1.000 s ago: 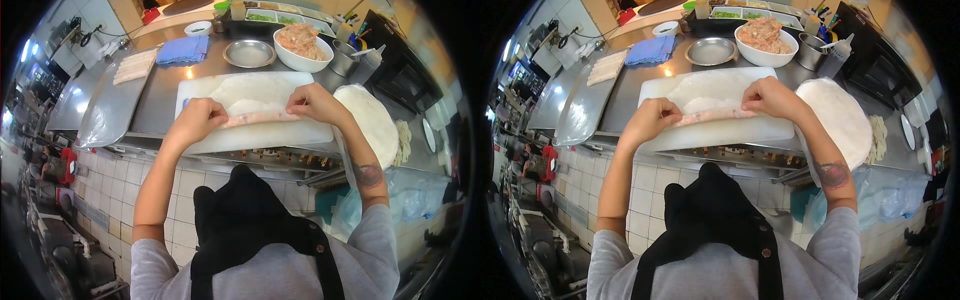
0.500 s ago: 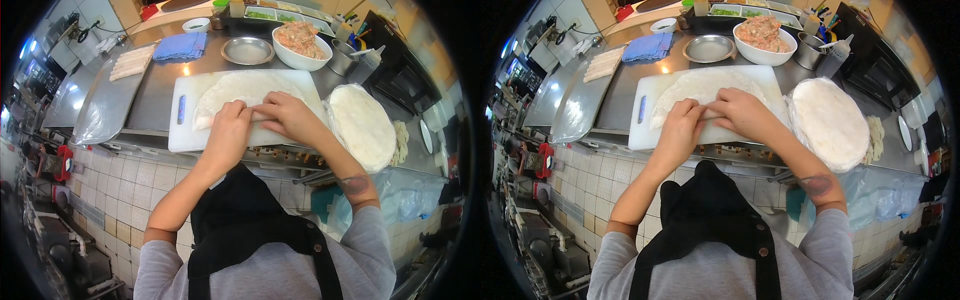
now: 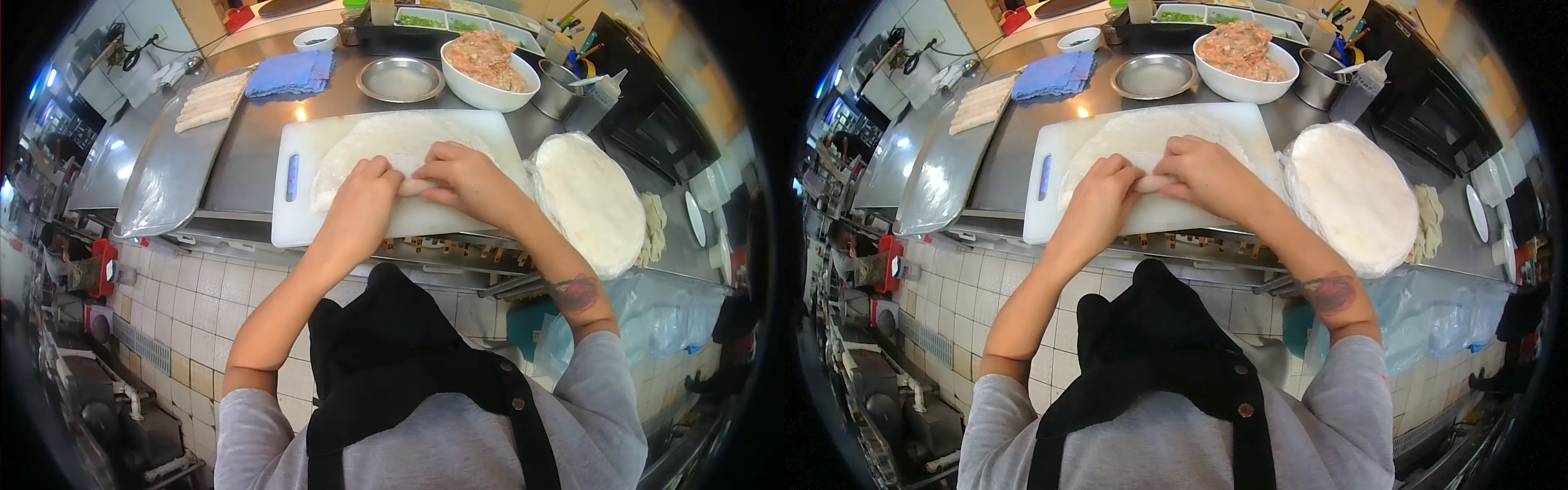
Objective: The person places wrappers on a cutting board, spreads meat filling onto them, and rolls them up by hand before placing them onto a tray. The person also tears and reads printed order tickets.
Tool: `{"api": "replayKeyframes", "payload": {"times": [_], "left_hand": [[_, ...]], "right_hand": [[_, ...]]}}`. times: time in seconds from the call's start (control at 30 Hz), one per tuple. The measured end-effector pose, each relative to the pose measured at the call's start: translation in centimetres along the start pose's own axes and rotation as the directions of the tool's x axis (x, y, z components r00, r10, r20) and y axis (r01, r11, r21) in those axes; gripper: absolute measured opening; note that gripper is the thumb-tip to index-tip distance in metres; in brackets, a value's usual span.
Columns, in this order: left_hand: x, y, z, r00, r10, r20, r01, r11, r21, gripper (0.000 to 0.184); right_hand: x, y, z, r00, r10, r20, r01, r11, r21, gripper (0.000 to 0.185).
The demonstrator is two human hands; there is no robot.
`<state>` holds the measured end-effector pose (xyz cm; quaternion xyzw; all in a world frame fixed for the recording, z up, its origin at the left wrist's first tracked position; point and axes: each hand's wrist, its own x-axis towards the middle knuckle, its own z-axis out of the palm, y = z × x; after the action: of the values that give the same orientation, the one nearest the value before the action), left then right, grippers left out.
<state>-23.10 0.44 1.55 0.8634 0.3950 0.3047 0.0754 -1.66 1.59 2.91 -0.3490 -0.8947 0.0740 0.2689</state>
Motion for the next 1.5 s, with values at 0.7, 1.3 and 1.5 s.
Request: {"api": "replayKeyframes", "payload": {"times": [0.7,1.3,1.5], "left_hand": [[-6.3,-3.4,-4.6,0.946,-0.248,-0.207,0.277,0.953,0.124,0.019],[-4.2,0.0,0.1,0.829,-0.233,-0.509,0.216,0.972,-0.093,0.005],[-4.3,-0.1,0.9,0.889,-0.044,-0.456,0.066,0.997,0.033,0.014]], "right_hand": [[6.1,-3.9,2.8,0.923,-0.334,0.193,0.343,0.939,-0.013,0.032],[10.0,-0.7,1.8,0.963,0.015,0.270,-0.125,0.911,0.394,0.016],[9.4,-1.8,1.7,0.962,-0.098,0.255,-0.007,0.925,0.380,0.024]]}}
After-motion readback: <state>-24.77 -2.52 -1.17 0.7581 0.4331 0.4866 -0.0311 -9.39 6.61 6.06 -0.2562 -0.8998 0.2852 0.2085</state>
